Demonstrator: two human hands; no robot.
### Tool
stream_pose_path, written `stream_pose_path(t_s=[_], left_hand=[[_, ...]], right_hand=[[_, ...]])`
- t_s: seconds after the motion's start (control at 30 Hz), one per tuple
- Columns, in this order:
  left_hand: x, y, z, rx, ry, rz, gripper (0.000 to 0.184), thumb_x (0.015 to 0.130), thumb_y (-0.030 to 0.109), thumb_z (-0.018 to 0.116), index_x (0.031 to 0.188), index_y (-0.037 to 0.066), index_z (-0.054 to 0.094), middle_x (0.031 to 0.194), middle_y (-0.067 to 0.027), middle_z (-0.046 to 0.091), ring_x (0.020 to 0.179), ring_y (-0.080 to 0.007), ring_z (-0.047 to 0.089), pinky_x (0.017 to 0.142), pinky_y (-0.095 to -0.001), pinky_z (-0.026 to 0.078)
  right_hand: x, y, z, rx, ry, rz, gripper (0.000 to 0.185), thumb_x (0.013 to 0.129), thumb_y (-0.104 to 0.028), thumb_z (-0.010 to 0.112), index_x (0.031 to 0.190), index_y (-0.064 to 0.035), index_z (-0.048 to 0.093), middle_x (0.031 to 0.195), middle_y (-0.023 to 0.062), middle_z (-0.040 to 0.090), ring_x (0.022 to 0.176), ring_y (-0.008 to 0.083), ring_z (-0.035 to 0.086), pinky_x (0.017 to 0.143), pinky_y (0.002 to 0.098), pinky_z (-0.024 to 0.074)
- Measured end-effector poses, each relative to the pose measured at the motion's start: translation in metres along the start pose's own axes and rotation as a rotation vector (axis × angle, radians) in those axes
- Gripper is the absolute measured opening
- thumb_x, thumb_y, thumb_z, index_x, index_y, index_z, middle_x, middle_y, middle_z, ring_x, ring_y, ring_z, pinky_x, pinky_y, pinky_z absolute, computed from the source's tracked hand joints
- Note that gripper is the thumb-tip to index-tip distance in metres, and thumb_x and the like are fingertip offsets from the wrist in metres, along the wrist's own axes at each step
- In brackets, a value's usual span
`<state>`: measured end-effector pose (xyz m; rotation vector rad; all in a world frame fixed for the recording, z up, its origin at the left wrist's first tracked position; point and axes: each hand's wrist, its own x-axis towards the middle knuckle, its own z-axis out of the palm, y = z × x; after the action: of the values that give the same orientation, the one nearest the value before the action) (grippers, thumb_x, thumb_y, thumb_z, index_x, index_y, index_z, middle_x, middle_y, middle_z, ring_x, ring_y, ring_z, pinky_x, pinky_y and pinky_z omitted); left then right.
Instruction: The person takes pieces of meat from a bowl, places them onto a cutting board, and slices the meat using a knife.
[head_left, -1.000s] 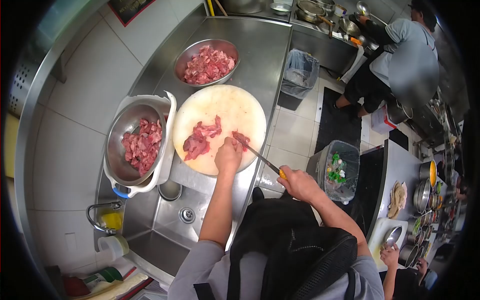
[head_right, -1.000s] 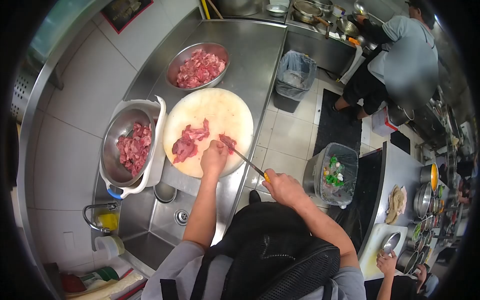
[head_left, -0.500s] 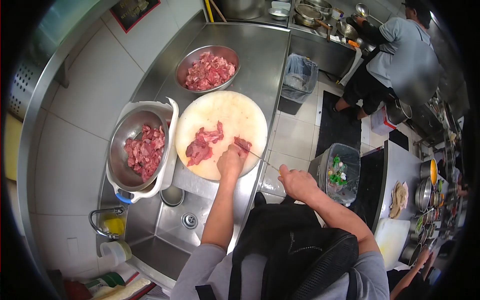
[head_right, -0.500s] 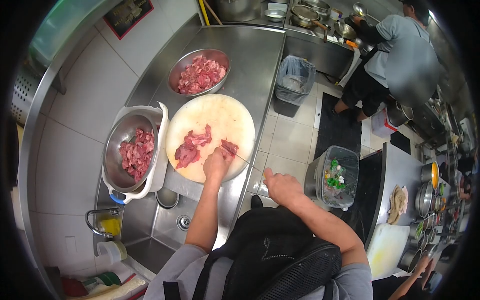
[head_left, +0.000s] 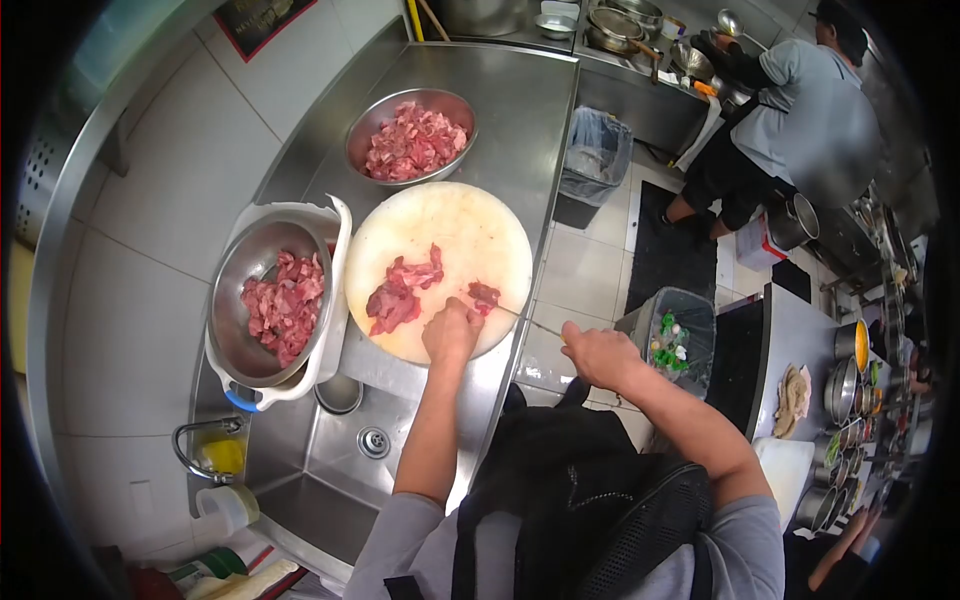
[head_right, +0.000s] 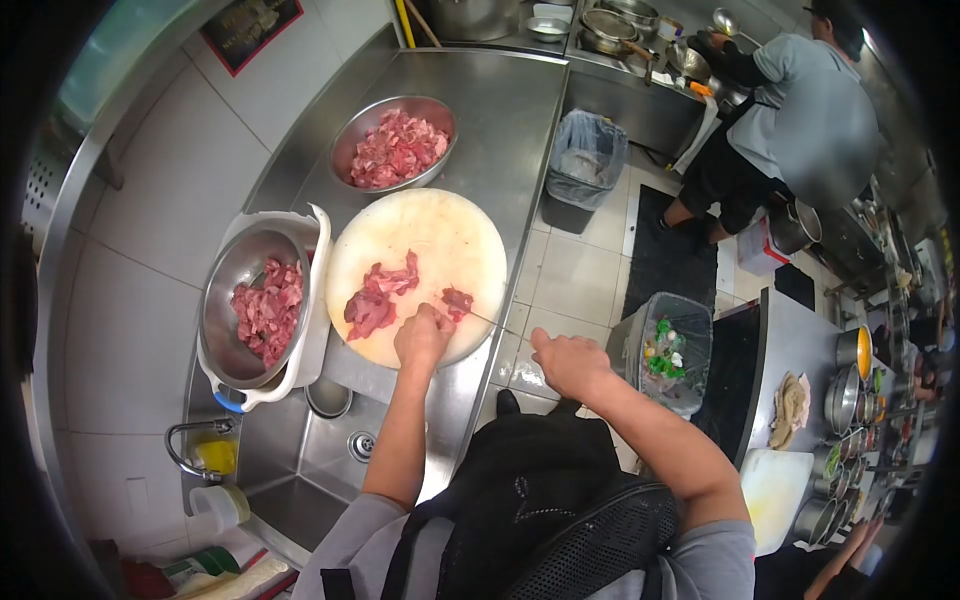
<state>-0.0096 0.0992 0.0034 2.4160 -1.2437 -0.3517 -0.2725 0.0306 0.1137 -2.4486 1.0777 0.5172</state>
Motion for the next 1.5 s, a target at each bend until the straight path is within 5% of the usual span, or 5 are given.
stream_pose_path(t_s=[0.3, 1.33, 1.43, 1.5], left_hand=[[-0.005, -0.013, 0.006, 0.058, 0.129, 0.043, 0.020, 0.088, 0.022, 0.069, 0.086, 0.003, 0.066, 0.075, -0.0255, 0.074, 0.069, -0.0446, 0.075, 0.065, -0.0575, 0.060], [-0.022, -0.028, -0.006, 0.012, 0.132, 0.038, 0.015, 0.085, 0.017, 0.075, 0.088, 0.006, 0.065, 0.075, -0.0194, 0.074, 0.070, -0.0422, 0.074, 0.064, -0.0536, 0.058], [-0.025, -0.027, -0.022, -0.129, 0.162, 0.142, 0.014, 0.088, 0.013, 0.074, 0.088, 0.004, 0.063, 0.078, -0.0204, 0.074, 0.069, -0.0385, 0.074, 0.063, -0.0511, 0.059], [-0.028, -0.029, -0.030, -0.402, 0.157, 0.127, 0.016, 0.094, 0.007, 0.074, 0.088, 0.004, 0.059, 0.079, -0.0157, 0.074, 0.067, -0.0278, 0.074, 0.062, -0.0409, 0.058]], right_hand=[[0.009, 0.009, -0.006, -0.064, 0.046, -0.058, 0.026, 0.110, -0.032, 0.056, 0.119, -0.0070, 0.053, 0.098, 0.0225, 0.077, 0.099, 0.0454, 0.075, 0.087, 0.0564, 0.0568], [0.062, 0.028, -0.028, -0.140, 0.100, -0.145, 0.030, 0.110, -0.033, 0.057, 0.123, -0.0064, 0.054, 0.100, 0.0225, 0.077, 0.096, 0.0456, 0.076, 0.085, 0.0569, 0.0586], [0.053, 0.024, -0.037, -0.108, 0.069, -0.145, 0.032, 0.110, -0.035, 0.057, 0.124, -0.0057, 0.055, 0.100, 0.0240, 0.076, 0.096, 0.0466, 0.075, 0.086, 0.0579, 0.0585], [0.049, 0.021, -0.038, -0.069, 0.058, -0.145, 0.033, 0.110, -0.035, 0.057, 0.124, -0.0056, 0.055, 0.100, 0.0248, 0.076, 0.097, 0.0474, 0.075, 0.087, 0.0588, 0.0581]])
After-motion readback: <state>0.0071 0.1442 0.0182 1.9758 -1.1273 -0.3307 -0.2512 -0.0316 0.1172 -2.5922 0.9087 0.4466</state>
